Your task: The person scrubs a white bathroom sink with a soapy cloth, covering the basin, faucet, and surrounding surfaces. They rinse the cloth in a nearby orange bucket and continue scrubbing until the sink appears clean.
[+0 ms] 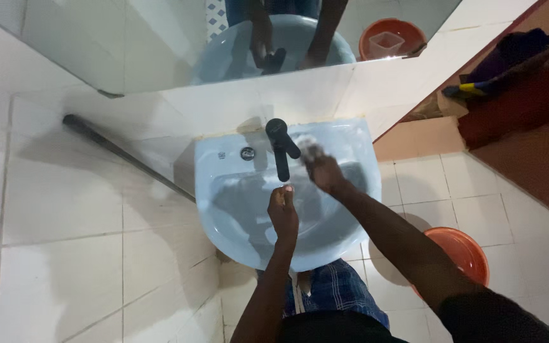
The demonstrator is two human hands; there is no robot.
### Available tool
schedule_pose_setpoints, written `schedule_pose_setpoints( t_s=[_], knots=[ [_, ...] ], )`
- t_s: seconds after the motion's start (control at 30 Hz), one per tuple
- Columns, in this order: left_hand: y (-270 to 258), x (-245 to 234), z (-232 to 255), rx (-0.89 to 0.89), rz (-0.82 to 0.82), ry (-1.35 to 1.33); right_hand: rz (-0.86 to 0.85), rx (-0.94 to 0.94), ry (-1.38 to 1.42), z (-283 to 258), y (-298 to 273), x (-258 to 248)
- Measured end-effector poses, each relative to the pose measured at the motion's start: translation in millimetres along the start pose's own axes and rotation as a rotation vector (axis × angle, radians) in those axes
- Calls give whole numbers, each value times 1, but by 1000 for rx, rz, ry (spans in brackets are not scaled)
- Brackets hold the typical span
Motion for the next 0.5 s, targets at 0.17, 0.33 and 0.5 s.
schedule_pose_setpoints(
  t_s=[0.17,0.33,0.5],
  knots=[
    [-2,-6,2,-88,22,136,-291,337,226,-26,-7,21],
    [-11,-7,-2,40,-8,102,102,4,38,-16,-8,7],
    [-10,-12,-14,-49,18,165,8,87,65,-44,-7,-8]
  ],
)
Point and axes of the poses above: each hand's wrist, its own y-axis towards the middle knuckle, its own x-axis out of the palm, z = x × y, the point moved 3 cm from there along y, towards the middle knuckle, and after that the axes turned 14 degrees about -y, right-handed, at the moved point
